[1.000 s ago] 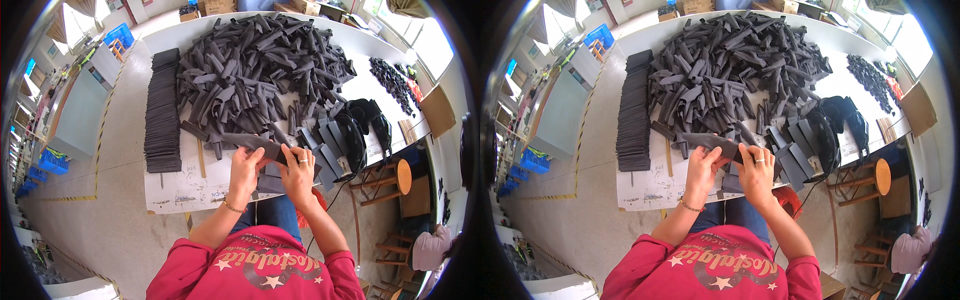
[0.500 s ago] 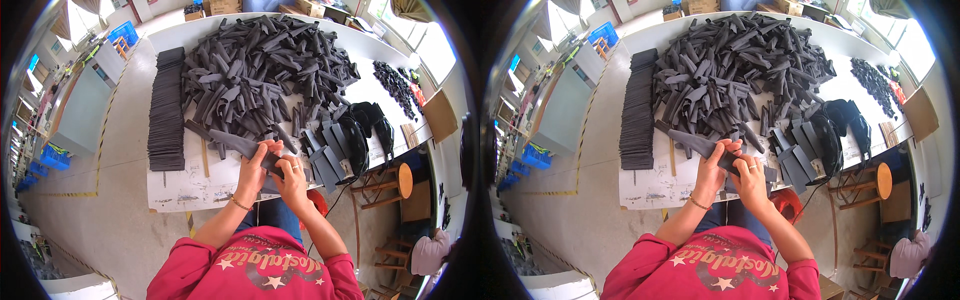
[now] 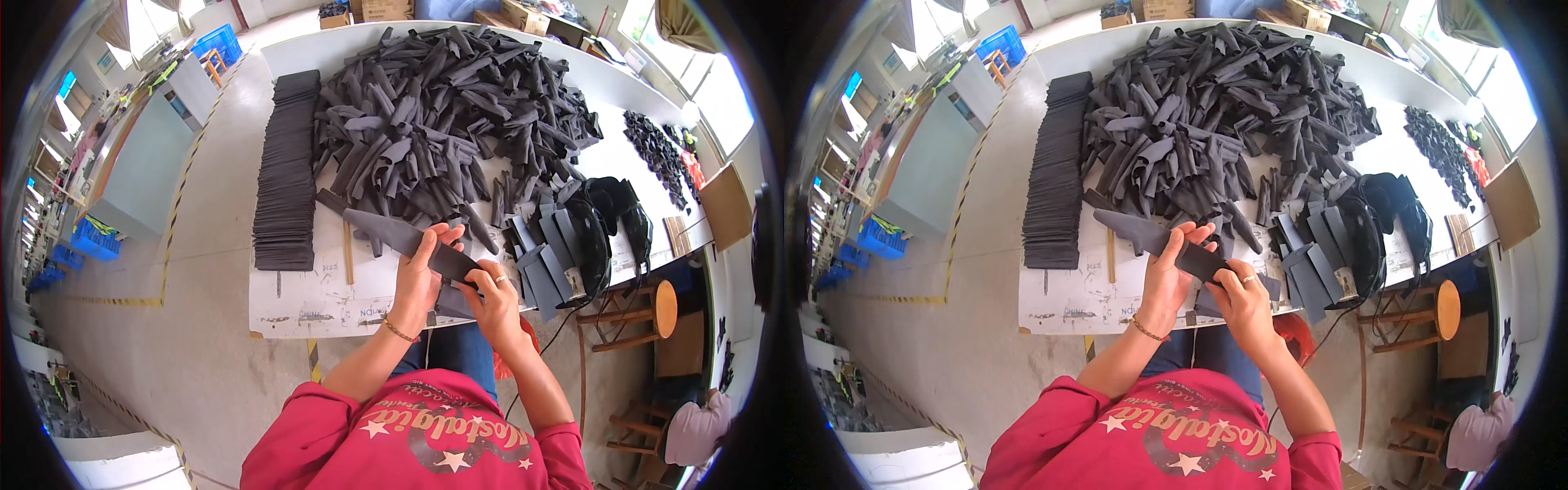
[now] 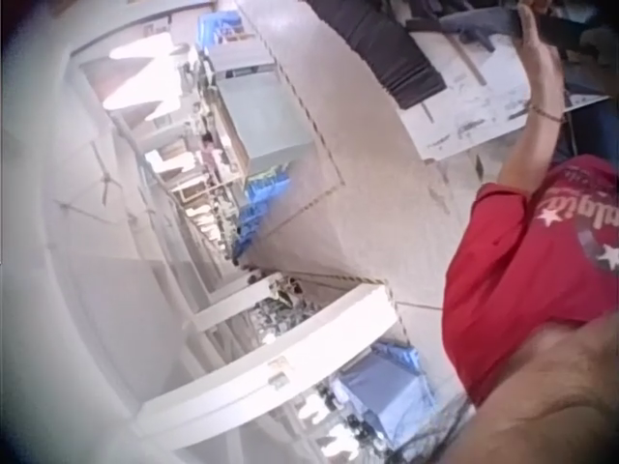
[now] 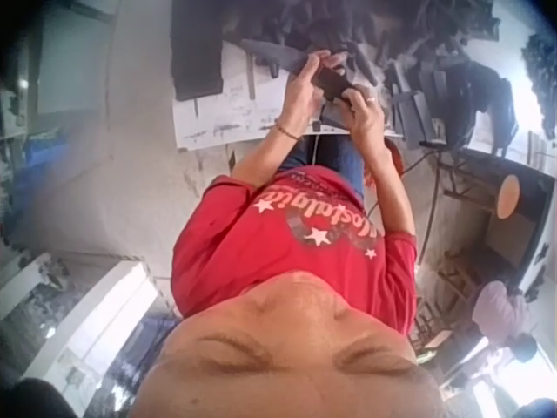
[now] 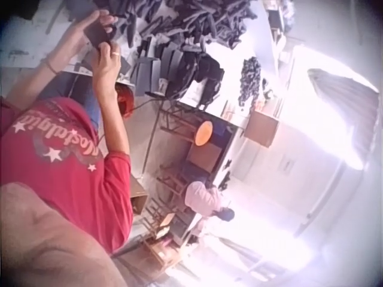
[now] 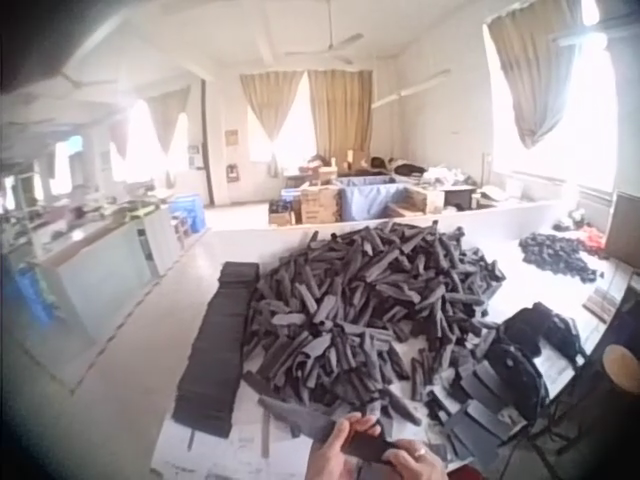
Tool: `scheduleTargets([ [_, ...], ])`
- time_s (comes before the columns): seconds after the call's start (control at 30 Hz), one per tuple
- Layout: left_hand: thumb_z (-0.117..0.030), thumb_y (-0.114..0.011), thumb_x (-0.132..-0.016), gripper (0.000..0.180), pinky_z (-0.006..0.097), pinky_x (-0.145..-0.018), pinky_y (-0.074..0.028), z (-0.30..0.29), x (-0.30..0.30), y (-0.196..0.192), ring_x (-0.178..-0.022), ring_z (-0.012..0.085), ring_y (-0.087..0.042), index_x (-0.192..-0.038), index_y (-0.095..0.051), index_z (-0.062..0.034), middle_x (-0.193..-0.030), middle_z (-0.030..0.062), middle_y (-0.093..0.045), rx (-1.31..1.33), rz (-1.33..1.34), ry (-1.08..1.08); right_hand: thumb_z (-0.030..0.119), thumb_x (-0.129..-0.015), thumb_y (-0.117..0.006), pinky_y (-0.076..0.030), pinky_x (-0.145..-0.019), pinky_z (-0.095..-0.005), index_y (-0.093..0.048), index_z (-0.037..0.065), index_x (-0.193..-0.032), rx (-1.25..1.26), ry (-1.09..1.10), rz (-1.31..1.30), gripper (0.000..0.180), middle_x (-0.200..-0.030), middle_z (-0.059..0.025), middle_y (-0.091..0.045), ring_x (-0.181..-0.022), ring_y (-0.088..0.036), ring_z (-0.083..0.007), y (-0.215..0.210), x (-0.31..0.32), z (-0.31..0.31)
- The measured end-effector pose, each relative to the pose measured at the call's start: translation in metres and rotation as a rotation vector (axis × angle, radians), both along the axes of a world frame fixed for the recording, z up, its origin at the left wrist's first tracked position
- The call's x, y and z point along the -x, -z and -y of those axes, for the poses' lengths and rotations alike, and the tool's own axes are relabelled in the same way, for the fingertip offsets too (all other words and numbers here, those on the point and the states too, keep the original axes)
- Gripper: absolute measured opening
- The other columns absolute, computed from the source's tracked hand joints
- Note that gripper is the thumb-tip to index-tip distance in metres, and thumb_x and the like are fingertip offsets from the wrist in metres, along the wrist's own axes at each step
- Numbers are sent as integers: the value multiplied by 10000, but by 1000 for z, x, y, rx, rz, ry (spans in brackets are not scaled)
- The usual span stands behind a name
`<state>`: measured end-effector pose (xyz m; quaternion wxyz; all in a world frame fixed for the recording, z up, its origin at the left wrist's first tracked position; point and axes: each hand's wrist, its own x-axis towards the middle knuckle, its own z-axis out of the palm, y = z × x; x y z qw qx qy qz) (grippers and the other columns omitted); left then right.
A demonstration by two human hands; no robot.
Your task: Manually inspecting and folding small grey foam or fabric components at a production workbench.
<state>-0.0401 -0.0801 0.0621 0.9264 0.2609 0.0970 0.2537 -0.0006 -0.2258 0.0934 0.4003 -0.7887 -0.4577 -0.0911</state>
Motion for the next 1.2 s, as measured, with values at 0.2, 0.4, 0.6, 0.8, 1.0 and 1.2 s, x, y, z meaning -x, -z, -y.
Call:
scheduleTargets([
  [0.2,-244,-564,-977,286,384,-953,-483,3,2,4,-1080,252,-627,-1116,-590,5,-1077,170,-675,89,32,-1,2,-770,-714,-512,-698,-398,-616,26,-908,-83,-47,23,171,-956,-131,-613,-823,-623,-340,4,-2,-10],
  [0.4,-262,-567,-975,307,367,-937,-483,13,2,16,-1079,253,-627,-1127,-590,3,-1083,160,-679,137,42,28,1,-774,-706,-519,-692,-403,-618,22,-906,-98,-107,48,160,-960,-123,-622,-814,-631,-332,11,-3,-25],
  [0.6,-272,-563,-976,321,360,-914,-490,13,5,19,-1076,246,-619,-1138,-589,5,-1133,166,-662,136,0,59,15,-768,-713,-538,-707,-391,-593,3,-915,13,-80,-121,190,-995,-149,-606,-825,-632,-331,7,1,-27],
  [0.8,-265,-563,-976,345,404,-896,-509,9,6,15,-1058,248,-620,-1200,-559,-3,-1134,169,-656,161,-26,88,16,-783,-698,-516,-707,-419,-564,7,-904,88,-120,-147,181,-957,-164,-595,-857,-617,-381,9,-8,-10],
  [1.0,-238,-563,-975,359,417,-975,-490,-8,7,-9,-981,267,-636,-1225,-514,15,-1025,133,-663,188,23,-82,0,-783,-700,-511,-662,-400,-589,1,-873,-15,-195,-76,143,-949,-161,-618,-774,-630,-354,-2,-16,-5],
  [1.2,-269,-567,-973,352,402,-954,-496,4,0,0,-940,249,-646,-1185,-538,11,-929,83,-666,206,99,-117,-7,-772,-708,-507,-619,-382,-602,4,-853,-48,-195,-70,134,-939,-155,-630,-716,-632,-332,-1,-17,-11],
])
